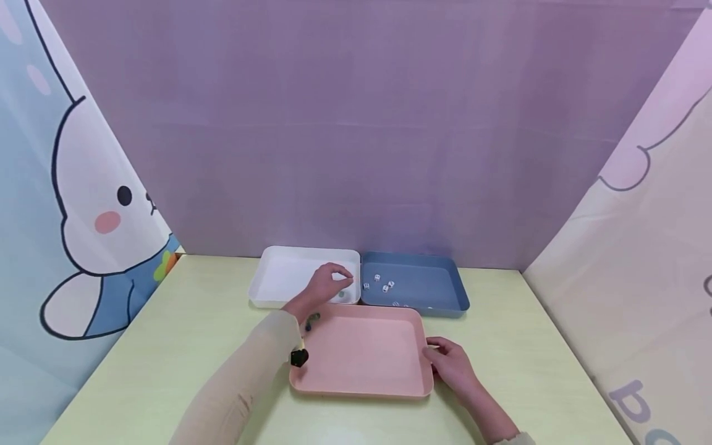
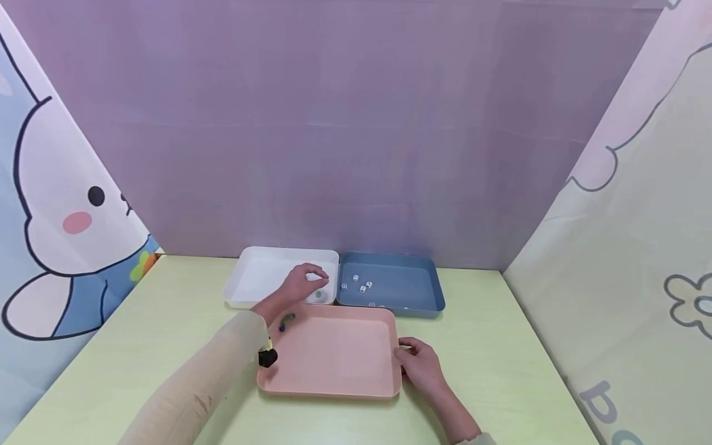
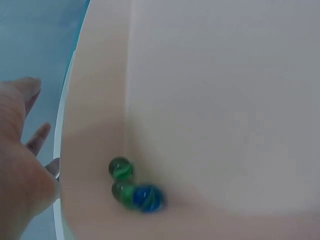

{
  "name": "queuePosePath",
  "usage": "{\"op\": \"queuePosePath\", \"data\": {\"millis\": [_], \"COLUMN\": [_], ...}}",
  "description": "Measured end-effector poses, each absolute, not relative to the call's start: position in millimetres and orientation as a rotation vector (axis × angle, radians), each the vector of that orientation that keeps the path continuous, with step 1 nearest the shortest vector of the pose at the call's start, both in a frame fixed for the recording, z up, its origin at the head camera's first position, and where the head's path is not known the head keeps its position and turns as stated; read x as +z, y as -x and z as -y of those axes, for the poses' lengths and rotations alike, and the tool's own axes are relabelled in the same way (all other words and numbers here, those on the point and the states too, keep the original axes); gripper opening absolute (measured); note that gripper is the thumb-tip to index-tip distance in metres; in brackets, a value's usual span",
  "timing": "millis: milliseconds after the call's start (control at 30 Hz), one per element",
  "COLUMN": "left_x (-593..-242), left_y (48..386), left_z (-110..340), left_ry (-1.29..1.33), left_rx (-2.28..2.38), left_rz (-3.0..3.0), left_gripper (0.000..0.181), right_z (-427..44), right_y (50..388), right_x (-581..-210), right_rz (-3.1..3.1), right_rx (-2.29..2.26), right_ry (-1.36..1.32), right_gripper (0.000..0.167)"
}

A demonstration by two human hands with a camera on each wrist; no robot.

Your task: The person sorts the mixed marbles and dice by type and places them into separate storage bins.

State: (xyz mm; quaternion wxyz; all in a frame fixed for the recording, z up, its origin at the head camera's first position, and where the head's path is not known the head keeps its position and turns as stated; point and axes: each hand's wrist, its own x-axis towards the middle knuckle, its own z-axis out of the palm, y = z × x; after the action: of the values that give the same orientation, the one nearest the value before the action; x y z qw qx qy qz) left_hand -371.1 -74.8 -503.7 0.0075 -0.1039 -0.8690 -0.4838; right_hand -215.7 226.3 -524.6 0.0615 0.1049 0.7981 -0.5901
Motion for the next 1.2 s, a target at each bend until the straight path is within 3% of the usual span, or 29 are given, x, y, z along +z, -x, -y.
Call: {"op": "queuePosePath", "data": {"millis": [400,767,1033,1200], "left_x": [-477,-458,-451,-452], "left_y": [361,342,320,315], "left_z": [99,115,120,120], "left_ry": [0.567,0.846,0.876,0.827], "left_rx": [-1.244,-0.652,-0.134,0.081], "left_rz": [2.879,3.006,3.037,3.02], "left_gripper": [0.016,0.004,0.007,0.022], "right_z": [-226,-225,-223,-223], "right_y": [213,214,218,219], "right_x": [-523,-526,-526,-525], "right_rz": [-2.421,-2.408,-2.413,-2.415], "right_rx": [-1.803,-1.803,-1.791,-1.778], "right_ry": [-0.304,-0.302,-0.294,-0.294], "right_gripper": [0.034,0.035,0.034,0.034]}}
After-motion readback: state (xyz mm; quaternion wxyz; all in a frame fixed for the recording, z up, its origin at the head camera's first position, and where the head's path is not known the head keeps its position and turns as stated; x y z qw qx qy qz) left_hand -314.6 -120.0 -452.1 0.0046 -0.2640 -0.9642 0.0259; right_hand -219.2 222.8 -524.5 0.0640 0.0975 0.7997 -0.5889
